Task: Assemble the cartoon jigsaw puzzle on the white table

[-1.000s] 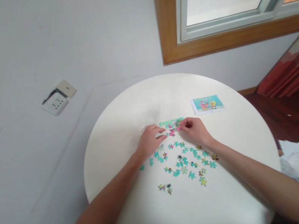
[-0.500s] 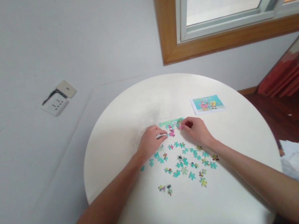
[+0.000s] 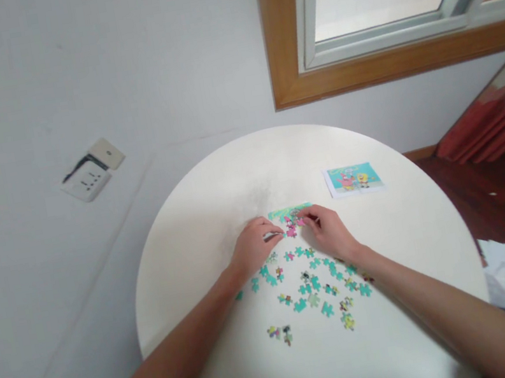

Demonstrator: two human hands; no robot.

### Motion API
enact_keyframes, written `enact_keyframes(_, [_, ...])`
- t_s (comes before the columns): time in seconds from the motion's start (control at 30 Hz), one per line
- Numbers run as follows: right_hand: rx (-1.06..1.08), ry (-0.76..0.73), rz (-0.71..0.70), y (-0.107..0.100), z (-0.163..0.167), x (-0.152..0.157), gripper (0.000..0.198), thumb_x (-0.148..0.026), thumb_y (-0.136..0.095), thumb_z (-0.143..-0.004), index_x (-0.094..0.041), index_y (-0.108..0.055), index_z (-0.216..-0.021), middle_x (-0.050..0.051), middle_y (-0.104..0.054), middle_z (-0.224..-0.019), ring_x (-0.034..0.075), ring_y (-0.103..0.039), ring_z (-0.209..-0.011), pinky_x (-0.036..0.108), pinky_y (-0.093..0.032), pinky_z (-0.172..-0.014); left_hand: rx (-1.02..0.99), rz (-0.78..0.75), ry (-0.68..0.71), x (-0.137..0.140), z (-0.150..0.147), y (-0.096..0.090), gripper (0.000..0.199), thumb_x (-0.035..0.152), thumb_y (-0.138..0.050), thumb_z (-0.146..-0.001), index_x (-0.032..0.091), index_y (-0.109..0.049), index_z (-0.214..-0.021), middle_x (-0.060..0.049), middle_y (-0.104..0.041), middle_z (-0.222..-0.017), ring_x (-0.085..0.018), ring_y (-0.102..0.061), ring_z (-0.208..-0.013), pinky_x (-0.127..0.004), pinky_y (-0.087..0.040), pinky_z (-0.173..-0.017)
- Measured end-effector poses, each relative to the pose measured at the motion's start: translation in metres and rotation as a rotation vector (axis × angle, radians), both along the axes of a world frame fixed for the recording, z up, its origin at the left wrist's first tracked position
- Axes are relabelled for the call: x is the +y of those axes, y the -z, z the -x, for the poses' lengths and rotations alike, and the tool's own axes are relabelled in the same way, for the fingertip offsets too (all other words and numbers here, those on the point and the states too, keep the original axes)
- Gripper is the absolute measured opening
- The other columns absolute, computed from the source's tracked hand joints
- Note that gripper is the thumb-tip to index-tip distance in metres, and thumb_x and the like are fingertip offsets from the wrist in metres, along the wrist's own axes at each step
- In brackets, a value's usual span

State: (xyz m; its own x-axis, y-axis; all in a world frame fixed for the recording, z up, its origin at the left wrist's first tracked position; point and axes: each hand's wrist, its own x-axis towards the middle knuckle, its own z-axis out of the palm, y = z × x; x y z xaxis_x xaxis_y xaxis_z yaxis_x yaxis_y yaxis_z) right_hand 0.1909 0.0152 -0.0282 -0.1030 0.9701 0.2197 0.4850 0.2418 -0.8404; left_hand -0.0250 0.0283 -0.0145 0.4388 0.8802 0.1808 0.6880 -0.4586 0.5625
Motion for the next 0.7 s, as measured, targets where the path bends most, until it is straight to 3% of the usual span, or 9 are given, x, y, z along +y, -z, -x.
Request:
enact_keyframes(0.37, [0.088,-0.036,-0.036,-0.0008,0.006,-0.0005,0.015,-0.02,-0.043,-0.091,-0.019,-0.057,-0.086,0.005,-0.064,-0.086,0.018,-0.057,-0.08,0.03,-0.044,-0.076,-0.059,-0.006,-0.011,0.0034,0.0035,-0.0006,0.017,0.02,-0.058,-0.091,0.02,-0.075,-0.09,-0.004,-0.069,-0.088,-0.017,-0.063,-0.082,-0.03,-0.049,-0.079])
enact_keyframes(0.7, [0.033,-0.067,0.007,-0.0012,0.0022,-0.0027,0.011,-0.023,-0.048,-0.09,-0.02,-0.057,-0.085,0.003,-0.064,-0.08,0.017,-0.054,-0.071,0.028,-0.041,-0.069,-0.022,0.018,-0.043,-0.0042,-0.0044,-0.0019,0.009,0.024,-0.072,-0.082,0.02,-0.075,-0.089,-0.004,-0.068,-0.09,-0.019,-0.063,-0.087,-0.031,-0.049,-0.083])
